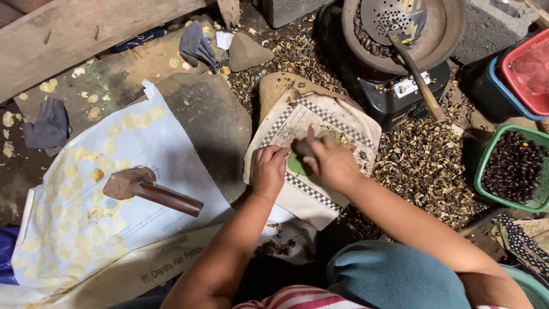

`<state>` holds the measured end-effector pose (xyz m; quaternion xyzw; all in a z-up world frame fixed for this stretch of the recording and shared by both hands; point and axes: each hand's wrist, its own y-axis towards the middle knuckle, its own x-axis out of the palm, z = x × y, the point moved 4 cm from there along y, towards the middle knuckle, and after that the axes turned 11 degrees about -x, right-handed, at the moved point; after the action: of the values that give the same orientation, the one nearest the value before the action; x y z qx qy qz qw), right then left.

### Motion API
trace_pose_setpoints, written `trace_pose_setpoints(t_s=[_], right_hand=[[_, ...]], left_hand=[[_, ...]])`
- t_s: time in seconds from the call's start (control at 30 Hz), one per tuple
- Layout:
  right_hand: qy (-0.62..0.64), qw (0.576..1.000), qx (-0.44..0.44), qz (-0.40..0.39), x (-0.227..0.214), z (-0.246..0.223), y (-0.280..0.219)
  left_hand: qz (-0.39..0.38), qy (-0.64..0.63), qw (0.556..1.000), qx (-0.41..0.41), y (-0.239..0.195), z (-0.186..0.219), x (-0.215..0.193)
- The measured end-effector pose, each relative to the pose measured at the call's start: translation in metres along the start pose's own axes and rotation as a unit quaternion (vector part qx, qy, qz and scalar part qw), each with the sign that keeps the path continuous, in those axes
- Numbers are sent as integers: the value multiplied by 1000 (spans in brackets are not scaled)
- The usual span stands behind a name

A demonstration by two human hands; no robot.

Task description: The person sits on the floor and uses a stone to crack nuts on a patterned cloth. They then use a hammer to flatten the cracked nuts on a white sheet. The person also stirs dark seeds in a pan on a portable gas stove using a slotted spoon.

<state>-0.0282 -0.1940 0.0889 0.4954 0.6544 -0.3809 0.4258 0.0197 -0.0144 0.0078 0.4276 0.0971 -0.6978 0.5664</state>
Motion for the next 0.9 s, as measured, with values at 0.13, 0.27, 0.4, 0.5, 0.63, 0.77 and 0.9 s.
trace_pose_setpoints(t_s=[0.13,0.27,0.4,0.5,0.63,0.77,0.9], right_hand=[[89,992,78,-41,27,32,1],[55,990,101,-83,8,25,8],[-102,992,-26,-72,7,15,6],[-144,982,-119,-26,-5,-2,-14],[-10,989,46,-140,5,16,-13],[5,1000,-1,-23,14,14,2],[-25,998,-28,-42,11,7,8]], left_hand=[[-15,-39,999,2,3,4,-7],[-4,-45,998,-32,8,3,-2],[2,-44,997,-64,15,4,8],[-16,-32,996,-86,19,7,19],[-47,28,993,-104,17,7,30],[-33,32,997,-63,9,7,12],[-17,-19,1000,-10,4,-2,-1]])
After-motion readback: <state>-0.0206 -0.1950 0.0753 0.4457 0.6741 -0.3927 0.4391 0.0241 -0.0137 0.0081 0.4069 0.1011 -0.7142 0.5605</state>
